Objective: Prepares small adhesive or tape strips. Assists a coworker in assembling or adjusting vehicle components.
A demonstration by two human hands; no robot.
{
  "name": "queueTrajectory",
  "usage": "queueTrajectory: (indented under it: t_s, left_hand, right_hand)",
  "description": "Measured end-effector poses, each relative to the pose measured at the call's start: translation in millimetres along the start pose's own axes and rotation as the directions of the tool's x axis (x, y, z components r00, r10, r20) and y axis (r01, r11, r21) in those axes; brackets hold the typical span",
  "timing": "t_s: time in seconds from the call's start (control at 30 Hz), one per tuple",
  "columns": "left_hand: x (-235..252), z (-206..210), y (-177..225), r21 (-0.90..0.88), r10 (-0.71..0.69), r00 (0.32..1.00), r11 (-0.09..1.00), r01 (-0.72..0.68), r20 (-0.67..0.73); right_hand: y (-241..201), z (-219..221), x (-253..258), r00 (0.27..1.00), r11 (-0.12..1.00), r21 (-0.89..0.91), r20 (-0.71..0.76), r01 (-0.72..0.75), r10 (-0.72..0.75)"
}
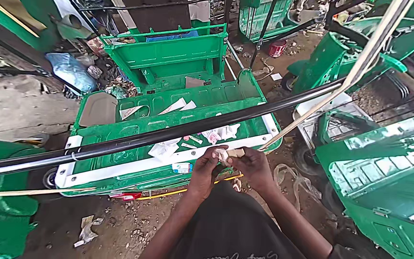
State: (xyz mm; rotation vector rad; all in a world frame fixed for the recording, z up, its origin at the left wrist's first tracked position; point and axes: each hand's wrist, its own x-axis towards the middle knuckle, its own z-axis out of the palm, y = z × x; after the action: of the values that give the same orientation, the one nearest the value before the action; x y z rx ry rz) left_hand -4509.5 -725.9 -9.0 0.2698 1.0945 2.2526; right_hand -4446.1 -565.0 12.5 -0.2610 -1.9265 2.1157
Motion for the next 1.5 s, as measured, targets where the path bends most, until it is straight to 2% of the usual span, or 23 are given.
queueTrajectory:
  t_s: [0.1, 0.17, 0.23, 0.33, 0.47, 0.6, 0.77, 0.87, 0.93, 1.13, 1.27, 1.33, 1.4, 1.43, 1.47, 1.5]
  left_hand:
    - [2, 4, -3, 0.177, 0.047, 0.999, 0.983, -0.051, 0.025]
    - [3, 12, -7, 0.242, 0.075, 0.994, 0.969, -0.055, -0.074]
    - [5, 17, -7, 0.184, 0.055, 0.986, 0.983, -0.025, -0.161]
    - [9, 17, -4, 0.003, -0.005, 0.978, 1.000, 0.006, -0.210]
    - [7, 14, -2, -0.087, -0.061, 0.978, 0.995, 0.045, -0.197]
    - [7, 12, 2, -0.075, -0.086, 0.983, 0.994, 0.074, -0.160]
    - [10, 21, -5, 0.023, -0.100, 0.991, 0.995, 0.102, -0.084]
    - [13, 23, -6, 0.050, -0.035, 0.979, 0.998, 0.046, -0.203]
    - [13, 19, -3, -0.016, -0.060, 0.969, 0.998, 0.057, -0.238]
    - [14, 3, 5, -0.125, -0.105, 0.972, 0.989, 0.079, -0.212]
    - [13, -7, 7, -0.118, -0.118, 0.977, 0.988, 0.098, -0.177]
    - [11, -15, 11, -0.089, -0.124, 0.974, 0.990, 0.109, -0.191]
    - [6, -29, 15, -0.024, -0.145, 0.969, 0.989, 0.143, -0.199]
    - [3, -37, 17, 0.014, -0.166, 0.966, 0.985, 0.172, -0.199]
    - [0, -43, 19, 0.044, -0.194, 0.960, 0.977, 0.207, -0.203]
    - [-3, -48, 20, 0.063, -0.220, 0.953, 0.969, 0.238, -0.209]
  right_hand:
    - [3, 0, -4, 0.993, 0.968, -0.227, -0.029, 0.108, -0.117]
    - [5, 1, -7, 0.992, 0.955, -0.268, 0.000, 0.125, -0.130]
    - [4, 1, -5, 0.999, 0.988, -0.147, 0.023, 0.052, -0.049]
    - [0, -6, 0, 0.994, 0.977, 0.187, 0.020, -0.107, 0.105]
    - [-1, -21, 1, 0.984, 0.940, 0.304, -0.046, -0.152, 0.174]
    - [-3, -31, 2, 0.988, 0.963, 0.246, -0.073, -0.112, 0.133]
    - [3, -21, -7, 0.998, 0.997, 0.070, -0.051, 0.028, -0.025]
    - [3, -23, -7, 0.990, 0.992, 0.096, -0.126, 0.083, -0.070]
    - [1, -31, -8, 0.981, 0.992, 0.078, -0.173, 0.104, -0.089]
    - [-3, -66, -28, 0.956, 0.987, 0.152, -0.293, 0.059, -0.012]
    - [-3, -84, -43, 0.939, 0.972, 0.229, -0.341, 0.047, 0.035]
    - [-2, -101, -54, 0.968, 0.944, 0.326, -0.247, 0.044, 0.040]
    - [7, -132, -69, 1.000, 0.945, 0.327, 0.011, -0.006, 0.003]
    - [16, -151, -77, 0.989, 0.959, 0.275, 0.148, -0.062, 0.022]
    - [28, -169, -87, 0.966, 0.966, 0.208, 0.235, -0.153, 0.103]
    - [42, -185, -100, 0.935, 0.952, 0.092, 0.233, -0.293, 0.266]
